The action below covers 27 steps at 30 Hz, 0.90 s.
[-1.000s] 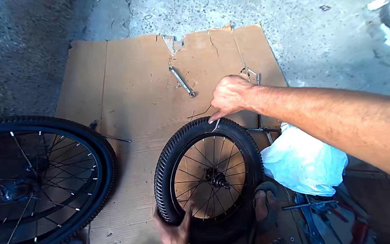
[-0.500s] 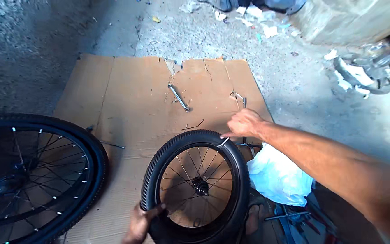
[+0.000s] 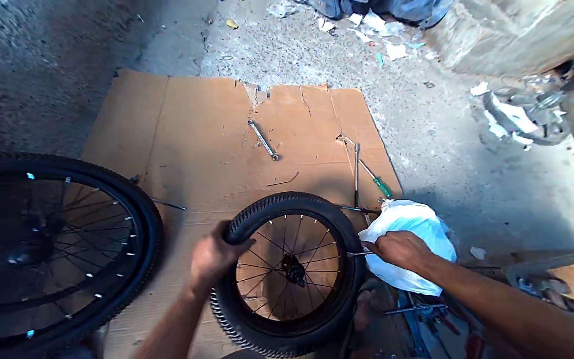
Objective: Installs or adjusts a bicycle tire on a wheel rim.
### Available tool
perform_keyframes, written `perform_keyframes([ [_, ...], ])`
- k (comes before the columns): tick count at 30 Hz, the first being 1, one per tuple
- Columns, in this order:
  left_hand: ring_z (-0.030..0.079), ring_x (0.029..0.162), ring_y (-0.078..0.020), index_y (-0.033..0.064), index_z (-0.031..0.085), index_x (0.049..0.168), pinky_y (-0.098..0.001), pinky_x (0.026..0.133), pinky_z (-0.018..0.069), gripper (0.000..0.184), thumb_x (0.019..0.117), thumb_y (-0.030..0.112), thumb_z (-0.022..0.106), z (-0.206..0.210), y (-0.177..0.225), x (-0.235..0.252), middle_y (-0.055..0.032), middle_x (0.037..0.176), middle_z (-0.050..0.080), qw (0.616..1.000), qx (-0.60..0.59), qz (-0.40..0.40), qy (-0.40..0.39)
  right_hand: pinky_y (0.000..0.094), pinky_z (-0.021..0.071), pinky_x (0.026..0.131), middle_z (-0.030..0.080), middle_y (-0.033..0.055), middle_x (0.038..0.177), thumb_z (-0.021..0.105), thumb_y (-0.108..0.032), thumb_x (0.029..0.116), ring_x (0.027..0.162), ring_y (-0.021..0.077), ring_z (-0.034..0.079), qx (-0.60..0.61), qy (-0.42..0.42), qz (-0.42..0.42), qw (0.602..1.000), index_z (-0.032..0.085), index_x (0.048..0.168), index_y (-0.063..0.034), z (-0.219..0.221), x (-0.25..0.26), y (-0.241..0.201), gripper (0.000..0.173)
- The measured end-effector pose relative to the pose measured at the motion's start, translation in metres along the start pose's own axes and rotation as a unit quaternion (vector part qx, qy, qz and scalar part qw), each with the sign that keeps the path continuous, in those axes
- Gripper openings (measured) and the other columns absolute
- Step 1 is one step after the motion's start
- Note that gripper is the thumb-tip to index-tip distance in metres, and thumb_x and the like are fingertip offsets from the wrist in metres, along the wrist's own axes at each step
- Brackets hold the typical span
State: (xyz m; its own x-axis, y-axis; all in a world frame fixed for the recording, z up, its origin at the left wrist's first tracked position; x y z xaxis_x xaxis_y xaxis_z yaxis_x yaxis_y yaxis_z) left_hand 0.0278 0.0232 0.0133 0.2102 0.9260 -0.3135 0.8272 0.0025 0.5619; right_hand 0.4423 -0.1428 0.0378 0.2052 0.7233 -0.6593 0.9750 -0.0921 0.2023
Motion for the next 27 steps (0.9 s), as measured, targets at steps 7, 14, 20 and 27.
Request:
perform_keyframes([
  [7, 0.073, 0.079, -0.0212, 0.0018, 0.059, 0.125, -0.0449, 0.074, 0.0629, 0.07, 0.0702, 0.029, 0.093, 0.057, -0.049, -0.09, -0.0106, 0.093, 0.073, 0.924, -0.302, -0.189, 0.14, 0.0546, 0.0535, 0.083, 0.07, 0.0195, 0.092, 0.023, -0.059, 0.1082, 0.097, 0.038, 0.07, -0.026, -0.022, -0.01, 0.999, 0.067, 0.09, -0.002, -0.007, 0.013, 0.003, 0.074],
  [14, 0.075, 0.085, -0.0369, -0.0111, 0.055, 0.121, -0.0507, 0.077, 0.0651, 0.063, 0.0701, 0.013, 0.083, 0.07, -0.079, -0.087, -0.0253, 0.098, 0.073, 0.842, -0.523, -0.132, 0.006, 0.05, 0.0523, 0.078, 0.07, 0.0143, 0.087, 0.039, -0.046, 0.11, 0.092, 0.0324, 0.071, -0.034, -0.038, -0.02, 0.999, 0.07, 0.089, -0.005, -0.039, -0.01, -0.012, 0.056],
  [20, 0.075, 0.084, -0.0314, -0.0096, 0.056, 0.119, -0.0474, 0.077, 0.0643, 0.067, 0.0642, 0.016, 0.086, 0.074, -0.095, -0.078, -0.0223, 0.095, 0.073, 0.822, -0.56, -0.1, -0.022, 0.0503, 0.054, 0.076, 0.068, 0.0126, 0.079, 0.024, -0.062, 0.1069, 0.085, 0.0316, 0.07, -0.036, 0.015, -0.072, 0.997, 0.066, 0.08, -0.0083, 0.005, 0.026, 0.017, 0.073],
  [27, 0.074, 0.079, -0.0333, -0.0039, 0.057, 0.119, -0.0506, 0.072, 0.0638, 0.067, 0.063, 0.021, 0.083, 0.042, -0.078, -0.034, -0.0198, 0.092, 0.073, 0.863, -0.484, -0.085, -0.112, 0.0643, 0.0526, 0.084, 0.07, 0.0259, 0.102, 0.02, -0.062, 0.107, 0.103, 0.0454, 0.068, 0.079, -0.052, -0.026, 0.995, 0.068, 0.099, 0.0013, 0.032, -0.012, -0.002, 0.08],
])
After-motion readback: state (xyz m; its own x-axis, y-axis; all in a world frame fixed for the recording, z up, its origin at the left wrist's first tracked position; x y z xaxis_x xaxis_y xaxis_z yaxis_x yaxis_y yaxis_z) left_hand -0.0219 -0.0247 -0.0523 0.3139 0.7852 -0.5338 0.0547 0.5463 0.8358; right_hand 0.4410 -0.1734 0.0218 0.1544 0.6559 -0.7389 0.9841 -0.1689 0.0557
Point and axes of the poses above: each hand's wrist, its own x-axis towards the middle knuckle, its own z-axis out of the palm, y = z × x, the point moved 3 cm from there along x, towards the middle knuckle
